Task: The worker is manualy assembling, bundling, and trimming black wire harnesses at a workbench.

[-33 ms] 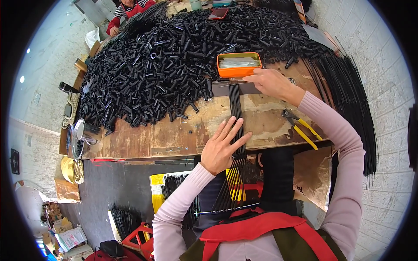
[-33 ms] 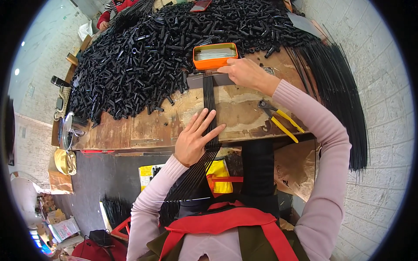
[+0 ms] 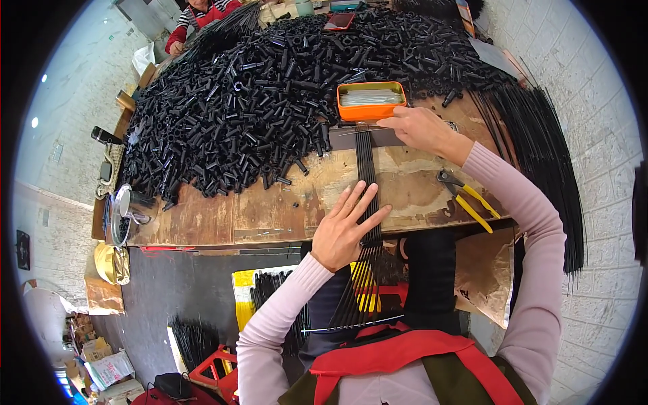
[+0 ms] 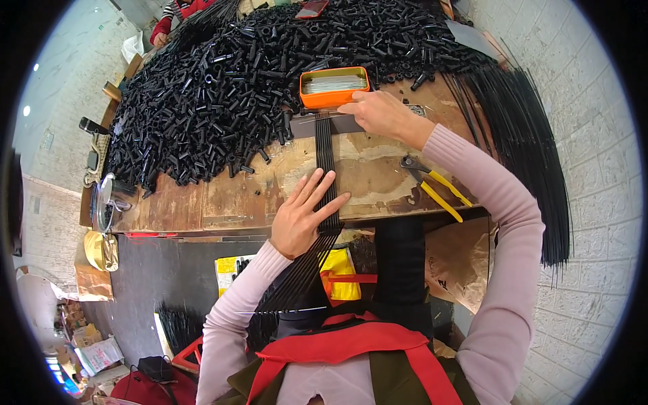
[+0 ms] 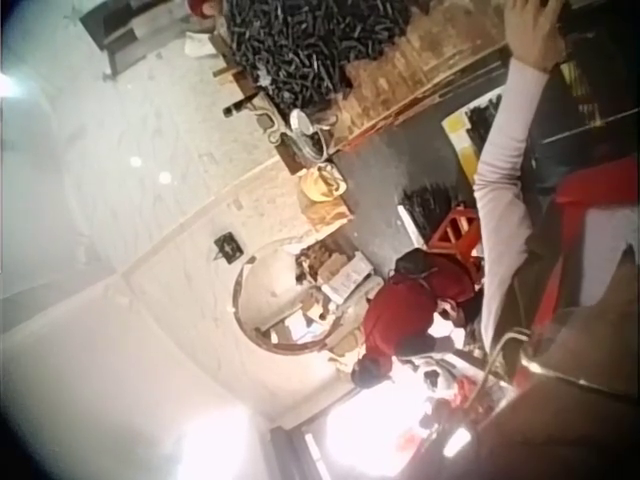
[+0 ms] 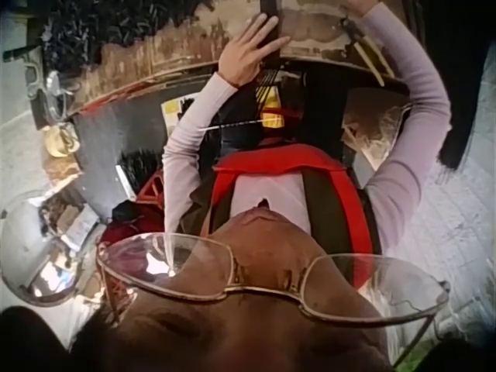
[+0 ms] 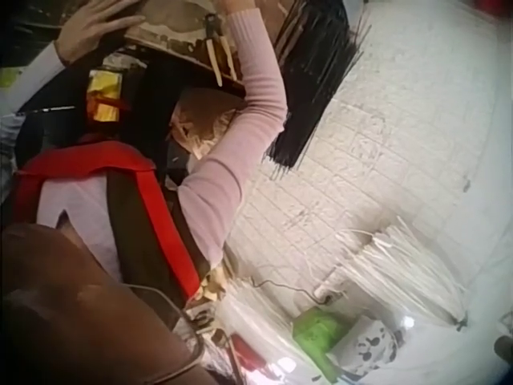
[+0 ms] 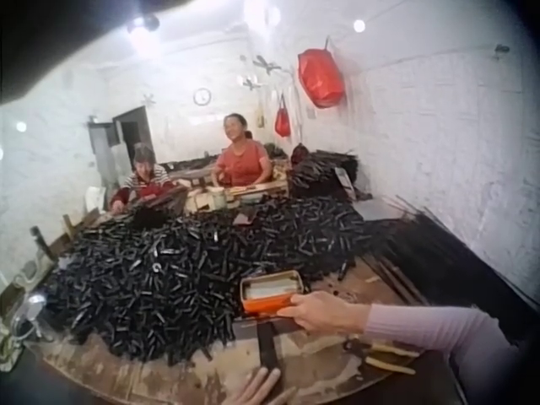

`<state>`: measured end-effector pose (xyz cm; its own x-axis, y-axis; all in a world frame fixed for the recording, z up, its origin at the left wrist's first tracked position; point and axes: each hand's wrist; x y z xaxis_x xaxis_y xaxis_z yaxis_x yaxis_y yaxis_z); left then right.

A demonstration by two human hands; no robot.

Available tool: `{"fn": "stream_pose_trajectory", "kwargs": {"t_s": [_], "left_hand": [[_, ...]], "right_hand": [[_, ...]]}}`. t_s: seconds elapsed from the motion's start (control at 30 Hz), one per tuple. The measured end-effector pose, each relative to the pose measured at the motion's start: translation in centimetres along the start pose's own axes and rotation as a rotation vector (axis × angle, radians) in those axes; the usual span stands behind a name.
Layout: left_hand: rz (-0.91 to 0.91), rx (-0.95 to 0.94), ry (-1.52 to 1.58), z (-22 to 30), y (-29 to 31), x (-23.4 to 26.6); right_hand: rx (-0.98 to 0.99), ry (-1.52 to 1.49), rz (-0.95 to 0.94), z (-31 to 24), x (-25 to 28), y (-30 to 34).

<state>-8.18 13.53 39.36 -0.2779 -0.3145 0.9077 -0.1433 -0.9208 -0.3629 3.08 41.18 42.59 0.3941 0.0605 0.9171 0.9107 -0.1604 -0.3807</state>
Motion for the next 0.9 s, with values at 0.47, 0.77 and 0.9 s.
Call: {"fn": "stream_pose_trajectory", "kwargs": {"t_s": [0.47,0.77,0.9], "left_hand": [[0.015,-0.001,0.037,0.1,-0.1,0.0],[0.02,-0.003,0.033,-0.1,0.2,0.0],[0.021,-0.005,0.031,-0.1,0.1,0.0]], "right_hand": [[0.074,-0.045,-0.021,0.9,-0.4,-1.7],[0.03,-0.054,-0.031,0.2,0.5,-0.3],[0.061,-0.058,-0.017,0.6,0.5,-0.2]]}}
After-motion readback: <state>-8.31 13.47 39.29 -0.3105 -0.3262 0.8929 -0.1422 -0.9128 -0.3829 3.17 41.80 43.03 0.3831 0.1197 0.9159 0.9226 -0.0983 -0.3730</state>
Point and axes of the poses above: each hand's wrist, its own y-axis away from the middle knuckle, its own x-axis out of the back of the hand, z = x × y, and after that the axes turned 3 degrees about z, right-handed
